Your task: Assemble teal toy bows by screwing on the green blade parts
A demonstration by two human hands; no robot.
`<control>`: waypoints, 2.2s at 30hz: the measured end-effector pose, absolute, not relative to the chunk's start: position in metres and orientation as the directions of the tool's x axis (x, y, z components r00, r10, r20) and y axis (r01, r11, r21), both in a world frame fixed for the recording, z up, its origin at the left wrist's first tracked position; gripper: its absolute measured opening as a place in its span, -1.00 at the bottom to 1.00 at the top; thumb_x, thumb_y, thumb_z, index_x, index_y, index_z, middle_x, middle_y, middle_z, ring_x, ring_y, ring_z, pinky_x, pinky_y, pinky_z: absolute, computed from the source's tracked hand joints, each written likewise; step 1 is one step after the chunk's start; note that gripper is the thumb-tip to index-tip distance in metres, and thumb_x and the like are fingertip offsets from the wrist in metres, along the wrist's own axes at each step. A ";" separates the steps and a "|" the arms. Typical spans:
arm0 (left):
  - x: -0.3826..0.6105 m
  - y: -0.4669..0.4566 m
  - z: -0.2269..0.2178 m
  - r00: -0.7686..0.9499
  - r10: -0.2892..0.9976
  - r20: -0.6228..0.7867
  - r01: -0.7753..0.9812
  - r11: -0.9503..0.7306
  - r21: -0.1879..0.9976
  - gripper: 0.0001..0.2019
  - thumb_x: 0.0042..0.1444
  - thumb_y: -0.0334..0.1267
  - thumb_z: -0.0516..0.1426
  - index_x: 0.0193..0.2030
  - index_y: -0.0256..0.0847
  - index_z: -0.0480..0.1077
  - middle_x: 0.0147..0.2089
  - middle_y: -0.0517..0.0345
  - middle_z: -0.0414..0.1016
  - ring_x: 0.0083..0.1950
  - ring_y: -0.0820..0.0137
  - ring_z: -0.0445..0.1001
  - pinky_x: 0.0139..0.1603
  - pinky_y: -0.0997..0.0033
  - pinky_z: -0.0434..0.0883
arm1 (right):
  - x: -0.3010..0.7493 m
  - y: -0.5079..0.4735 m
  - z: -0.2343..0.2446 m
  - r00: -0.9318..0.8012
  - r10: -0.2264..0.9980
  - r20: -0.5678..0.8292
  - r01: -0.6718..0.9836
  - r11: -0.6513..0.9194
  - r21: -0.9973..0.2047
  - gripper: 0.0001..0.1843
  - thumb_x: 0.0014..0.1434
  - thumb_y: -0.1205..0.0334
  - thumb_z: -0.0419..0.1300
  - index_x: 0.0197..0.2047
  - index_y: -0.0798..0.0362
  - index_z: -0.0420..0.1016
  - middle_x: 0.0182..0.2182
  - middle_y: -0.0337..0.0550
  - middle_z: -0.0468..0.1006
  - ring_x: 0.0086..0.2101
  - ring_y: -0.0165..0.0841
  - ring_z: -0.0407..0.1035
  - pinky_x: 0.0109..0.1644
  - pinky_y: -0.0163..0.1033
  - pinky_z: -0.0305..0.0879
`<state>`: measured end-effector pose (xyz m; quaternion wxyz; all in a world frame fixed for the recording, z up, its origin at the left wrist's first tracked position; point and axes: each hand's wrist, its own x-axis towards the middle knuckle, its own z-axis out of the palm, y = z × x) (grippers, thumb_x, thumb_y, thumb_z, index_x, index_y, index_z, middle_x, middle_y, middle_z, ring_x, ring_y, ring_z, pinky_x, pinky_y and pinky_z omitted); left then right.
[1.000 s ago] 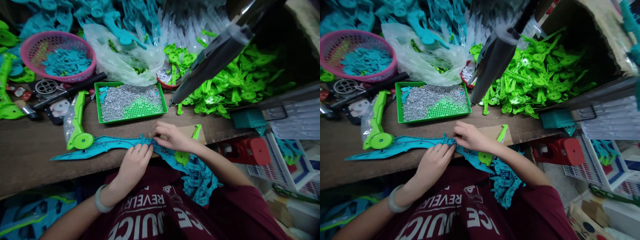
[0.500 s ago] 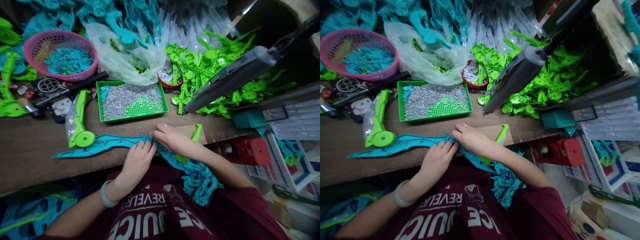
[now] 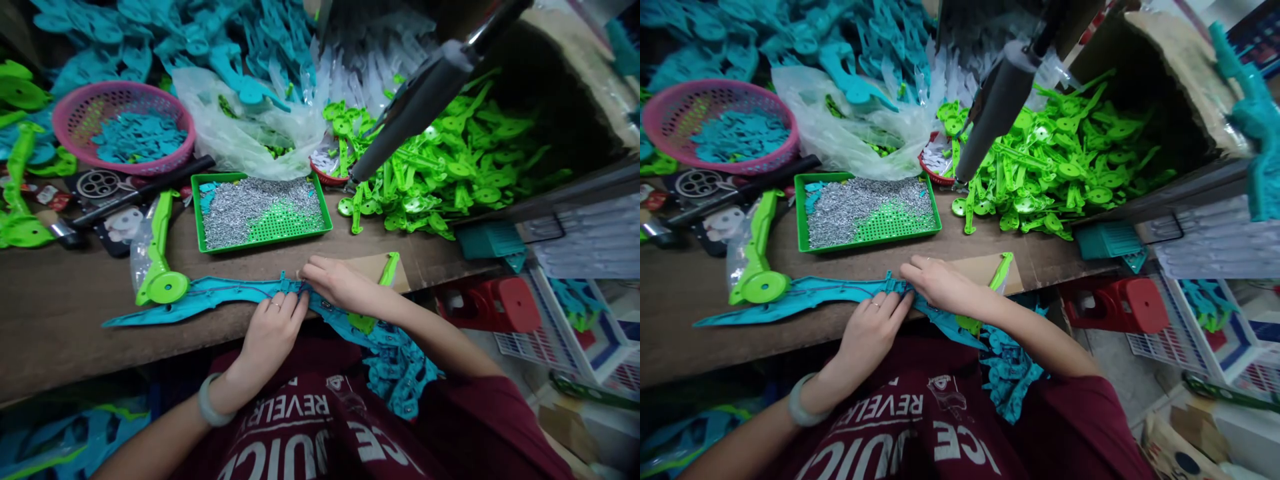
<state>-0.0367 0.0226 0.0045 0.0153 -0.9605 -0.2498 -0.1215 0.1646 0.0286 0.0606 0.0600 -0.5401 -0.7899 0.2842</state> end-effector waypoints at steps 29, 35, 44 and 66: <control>-0.036 0.026 0.003 0.829 0.489 0.273 0.488 -0.870 0.074 -0.66 0.30 -0.48 -0.01 0.13 -0.39 0.45 -0.30 0.05 0.40 -0.27 0.22 0.41 -0.33 0.24 0.27 | 0.168 0.019 0.060 -0.438 0.896 -0.074 0.843 0.381 -0.380 -0.80 0.40 0.41 -0.07 -0.09 0.13 0.37 0.03 0.10 0.33 -0.08 -0.26 0.33 -0.05 -0.16 0.39; -0.041 0.019 0.001 0.819 0.493 0.295 0.494 -0.866 0.076 -0.64 0.30 -0.49 -0.02 0.18 -0.46 0.40 -0.26 0.02 0.44 -0.25 0.23 0.40 -0.28 0.22 0.31 | 0.165 0.012 0.065 -0.427 0.895 -0.130 0.850 0.349 -0.394 -0.82 0.36 0.42 -0.02 -0.10 0.09 0.38 -0.25 -0.07 0.40 -0.29 -0.30 0.28 -0.28 -0.24 0.26; -0.042 0.019 0.002 0.817 0.501 0.286 0.496 -0.863 0.097 -0.73 0.32 -0.48 0.00 0.06 -0.40 0.44 -0.24 0.02 0.47 -0.24 0.21 0.42 -0.27 0.23 0.32 | 0.180 0.013 0.074 -0.584 0.802 -0.125 0.617 0.338 -0.711 -0.83 0.35 0.40 0.03 -0.14 0.09 0.46 -0.24 -0.12 0.36 -0.26 -0.36 0.31 -0.18 -0.26 0.30; -0.046 0.019 0.000 0.800 0.524 0.292 0.504 -0.851 0.148 -0.64 0.32 -0.49 -0.06 0.16 -0.42 0.41 -0.22 -0.02 0.46 -0.20 0.21 0.43 -0.19 0.21 0.41 | 0.170 0.015 0.062 -0.556 0.831 -0.008 0.712 0.471 -0.521 -0.77 0.42 0.34 -0.03 -0.14 0.14 0.45 -0.14 0.02 0.40 -0.12 -0.27 0.29 -0.05 -0.13 0.38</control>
